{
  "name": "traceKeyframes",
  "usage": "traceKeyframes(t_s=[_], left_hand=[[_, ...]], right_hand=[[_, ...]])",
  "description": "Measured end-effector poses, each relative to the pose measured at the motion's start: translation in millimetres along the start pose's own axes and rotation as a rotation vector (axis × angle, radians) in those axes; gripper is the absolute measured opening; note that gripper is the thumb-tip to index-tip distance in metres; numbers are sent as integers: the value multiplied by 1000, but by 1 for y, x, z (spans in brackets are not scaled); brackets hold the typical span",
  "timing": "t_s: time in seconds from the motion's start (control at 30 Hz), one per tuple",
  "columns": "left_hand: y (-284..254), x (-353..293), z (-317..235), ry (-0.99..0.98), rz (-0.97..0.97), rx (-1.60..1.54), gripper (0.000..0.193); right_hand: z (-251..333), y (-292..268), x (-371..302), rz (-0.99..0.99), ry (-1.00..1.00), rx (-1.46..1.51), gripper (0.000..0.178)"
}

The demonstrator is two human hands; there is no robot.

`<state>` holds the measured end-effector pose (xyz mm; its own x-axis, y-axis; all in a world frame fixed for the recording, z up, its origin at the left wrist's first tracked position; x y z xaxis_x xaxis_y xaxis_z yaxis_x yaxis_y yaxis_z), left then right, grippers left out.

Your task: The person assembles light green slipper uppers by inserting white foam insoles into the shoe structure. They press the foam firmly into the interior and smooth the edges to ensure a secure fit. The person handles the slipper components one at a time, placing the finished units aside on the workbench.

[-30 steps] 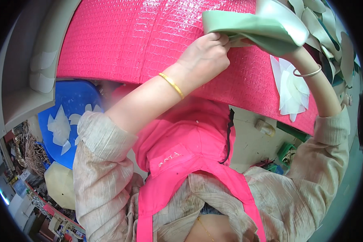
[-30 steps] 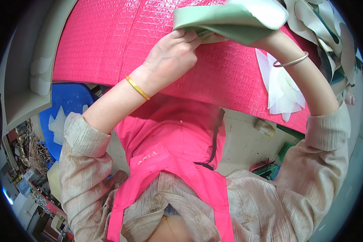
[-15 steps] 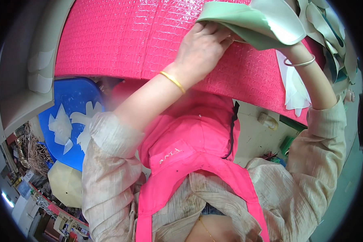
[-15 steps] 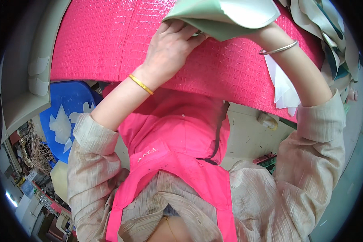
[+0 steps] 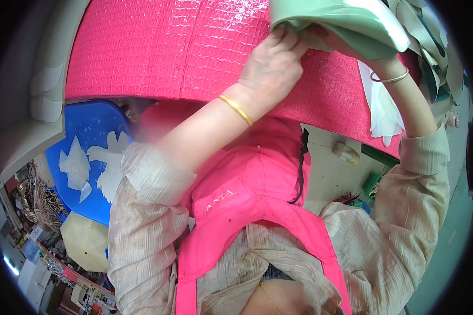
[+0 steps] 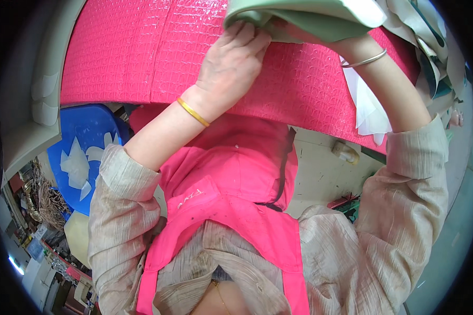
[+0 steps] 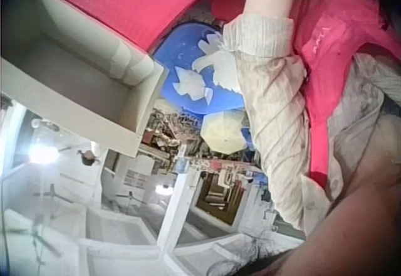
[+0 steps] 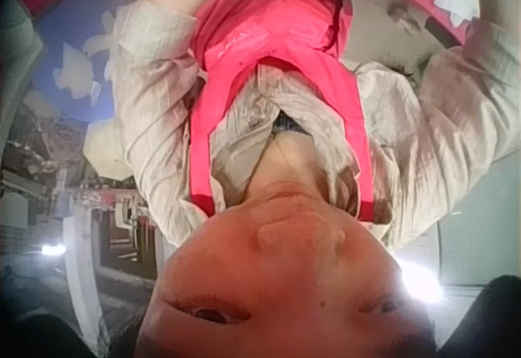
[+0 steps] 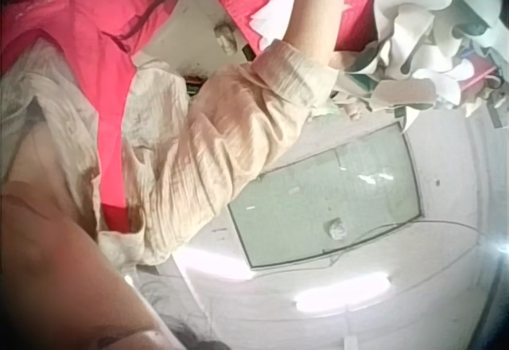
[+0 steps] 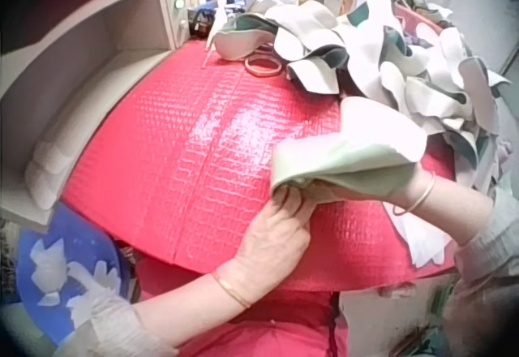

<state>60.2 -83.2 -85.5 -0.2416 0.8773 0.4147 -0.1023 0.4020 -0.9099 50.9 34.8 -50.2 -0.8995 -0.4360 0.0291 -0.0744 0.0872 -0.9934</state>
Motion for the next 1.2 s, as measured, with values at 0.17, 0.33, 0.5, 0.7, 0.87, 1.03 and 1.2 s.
traceKeyframes(t_s=[0.17,0.33,0.5,0.7,0.87,1.03,1.2], left_hand=[[-1,-2,9,-34,-24,-125,27],[1,5,2,3,-47,-34,28],[4,13,-9,16,-108,-36,23],[2,29,-13,282,65,106,8],[-24,10,-3,440,187,120,7],[-29,-23,4,330,313,97,6],[-28,-27,18,259,200,-46,10]], right_hand=[[6,2,0,-4,-5,-23,35],[4,0,2,17,-29,-32,34],[5,-5,-2,60,-76,-49,34],[-41,-5,-11,705,221,333,35],[-31,2,-31,579,327,789,36],[-2,8,5,556,332,748,49],[2,12,10,673,271,702,53]])
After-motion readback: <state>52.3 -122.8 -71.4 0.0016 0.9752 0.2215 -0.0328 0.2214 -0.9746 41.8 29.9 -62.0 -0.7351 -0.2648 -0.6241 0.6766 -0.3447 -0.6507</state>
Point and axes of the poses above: each hand's wrist, its own x-axis towards the middle knuckle, its own y-axis out of the palm, z = x × y, the point moved 6 cm from there along x, towards the middle knuckle, and after that the axes turned 7 degrees about z, right-handed, at the moved point
